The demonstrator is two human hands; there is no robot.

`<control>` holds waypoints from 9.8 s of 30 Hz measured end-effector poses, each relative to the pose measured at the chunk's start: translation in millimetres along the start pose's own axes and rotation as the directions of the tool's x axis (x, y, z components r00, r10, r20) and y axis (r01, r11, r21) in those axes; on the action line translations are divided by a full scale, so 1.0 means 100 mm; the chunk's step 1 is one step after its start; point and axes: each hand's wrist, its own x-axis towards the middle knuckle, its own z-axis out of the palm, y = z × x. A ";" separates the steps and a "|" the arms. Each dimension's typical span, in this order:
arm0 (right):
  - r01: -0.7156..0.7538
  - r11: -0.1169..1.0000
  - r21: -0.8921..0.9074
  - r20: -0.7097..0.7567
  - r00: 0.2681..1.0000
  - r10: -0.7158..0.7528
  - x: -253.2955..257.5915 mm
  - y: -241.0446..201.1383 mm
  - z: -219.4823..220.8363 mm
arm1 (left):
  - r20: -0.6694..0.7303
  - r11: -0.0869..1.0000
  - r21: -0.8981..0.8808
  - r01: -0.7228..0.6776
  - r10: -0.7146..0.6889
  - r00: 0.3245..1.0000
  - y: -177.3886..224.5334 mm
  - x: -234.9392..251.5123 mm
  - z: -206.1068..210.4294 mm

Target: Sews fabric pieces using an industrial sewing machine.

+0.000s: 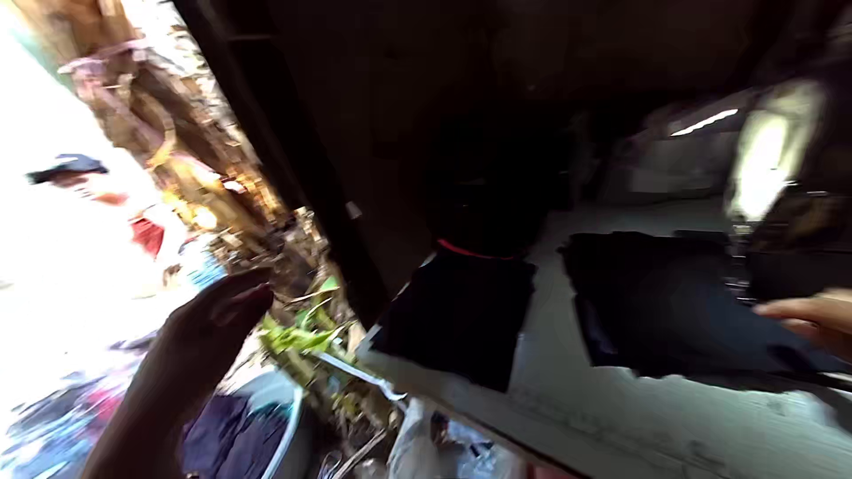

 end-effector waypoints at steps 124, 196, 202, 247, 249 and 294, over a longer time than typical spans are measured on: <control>0.125 0.988 -0.093 -0.030 0.991 -0.128 -0.16 0.49 0.24 | 0.508 0.501 -0.638 -0.585 0.845 0.169 2.44 -0.13 3.24; -0.038 0.952 0.303 0.257 0.965 -0.043 -0.24 0.33 -0.20 | 0.701 0.647 -0.402 -0.648 0.673 0.237 2.55 -0.74 2.90; -0.164 0.973 0.160 0.348 0.932 0.100 -0.08 0.34 -0.02 | 0.813 0.719 -0.329 -0.613 0.546 0.204 2.58 -0.33 3.07; 0.201 0.979 0.040 0.053 0.978 -0.203 -0.23 0.25 0.20 | 0.888 0.801 -0.191 -0.567 0.387 0.248 2.75 -0.45 2.97; 0.207 0.976 0.063 0.086 0.973 -0.212 -0.23 0.22 0.19 | 0.914 0.836 -0.146 -0.530 0.319 0.251 2.85 -0.54 2.88; 0.124 0.978 -0.167 -0.326 0.929 -0.174 -0.20 0.23 0.23 | 0.589 0.775 -0.472 0.420 -0.078 0.804 2.81 0.74 3.19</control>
